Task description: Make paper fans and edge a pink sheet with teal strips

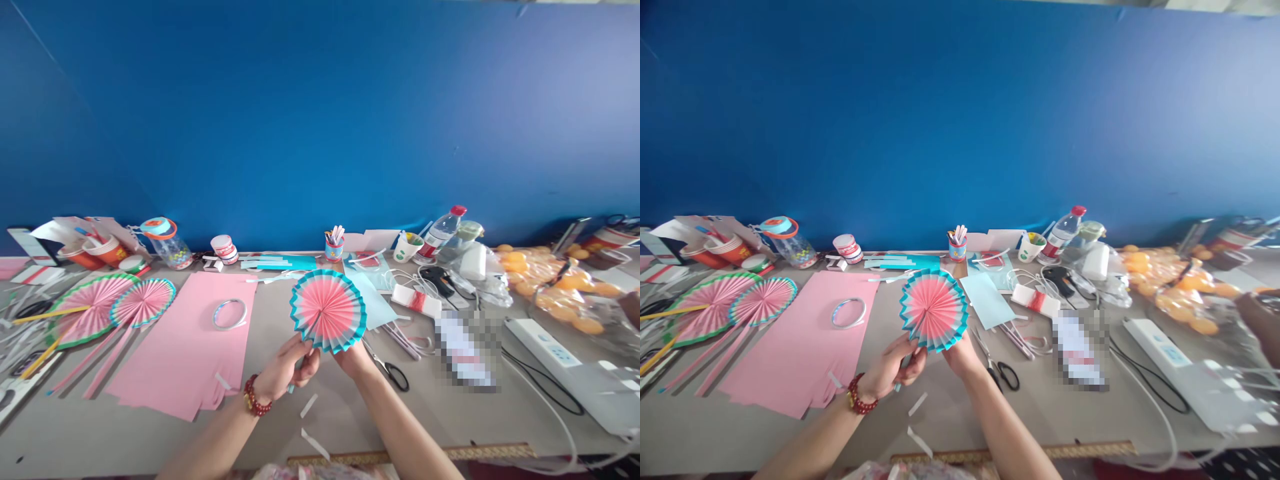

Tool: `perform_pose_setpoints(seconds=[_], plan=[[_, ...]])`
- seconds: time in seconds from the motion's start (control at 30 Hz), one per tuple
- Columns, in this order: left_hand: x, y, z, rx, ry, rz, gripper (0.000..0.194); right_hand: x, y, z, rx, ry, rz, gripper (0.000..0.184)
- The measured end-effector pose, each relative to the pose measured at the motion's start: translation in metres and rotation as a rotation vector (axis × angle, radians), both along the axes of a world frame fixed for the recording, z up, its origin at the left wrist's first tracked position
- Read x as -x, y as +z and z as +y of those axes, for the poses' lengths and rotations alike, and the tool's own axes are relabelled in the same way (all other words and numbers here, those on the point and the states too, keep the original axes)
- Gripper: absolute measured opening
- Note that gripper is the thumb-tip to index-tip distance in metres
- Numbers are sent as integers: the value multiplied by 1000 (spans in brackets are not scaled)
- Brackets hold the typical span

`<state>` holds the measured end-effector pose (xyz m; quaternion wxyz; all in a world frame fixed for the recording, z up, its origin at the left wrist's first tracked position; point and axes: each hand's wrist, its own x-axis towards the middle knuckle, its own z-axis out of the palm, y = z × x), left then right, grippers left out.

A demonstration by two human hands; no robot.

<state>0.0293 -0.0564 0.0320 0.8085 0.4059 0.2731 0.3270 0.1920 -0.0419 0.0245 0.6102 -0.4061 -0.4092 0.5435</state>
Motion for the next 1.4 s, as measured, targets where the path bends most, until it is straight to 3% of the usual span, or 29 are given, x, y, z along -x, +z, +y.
perform_pose_setpoints(seconds=[0.13, 0.27, 0.47, 0.6, 0.73, 0.8, 0.93, 1.0, 1.1, 1.4], plan=[[0, -1, 0, -12, -34, -3, 37, -2, -5, 0, 60, 116, 105, 58], [0, 0, 1, -31, -73, 13, 39, -4, -10, 1, 65, 136, 157, 60], [-1, 4, 0, -45, -90, 54, 40, -6, -9, 2, 65, 184, 131, 40], [-2, 5, 0, -75, -90, 96, 41, -6, -14, 2, 34, 138, 72, 36], [8, 9, 5, -272, -90, 290, 47, -6, -21, 4, 14, 127, 26, 27], [17, 12, 10, -426, -15, 436, 46, -7, -22, 6, 6, 116, 16, 24], [28, 22, 16, -770, 430, 672, 31, -9, -17, 8, -15, 95, -16, 22], [27, 27, 16, -964, 551, 701, 21, -9, -11, 7, -30, 115, -47, 22], [19, 31, 13, -1082, 550, 671, 14, -9, -4, 5, -76, 140, -120, 21], [9, 34, 8, -1009, 512, 615, 16, -15, 2, 4, -319, 171, -489, 10]])
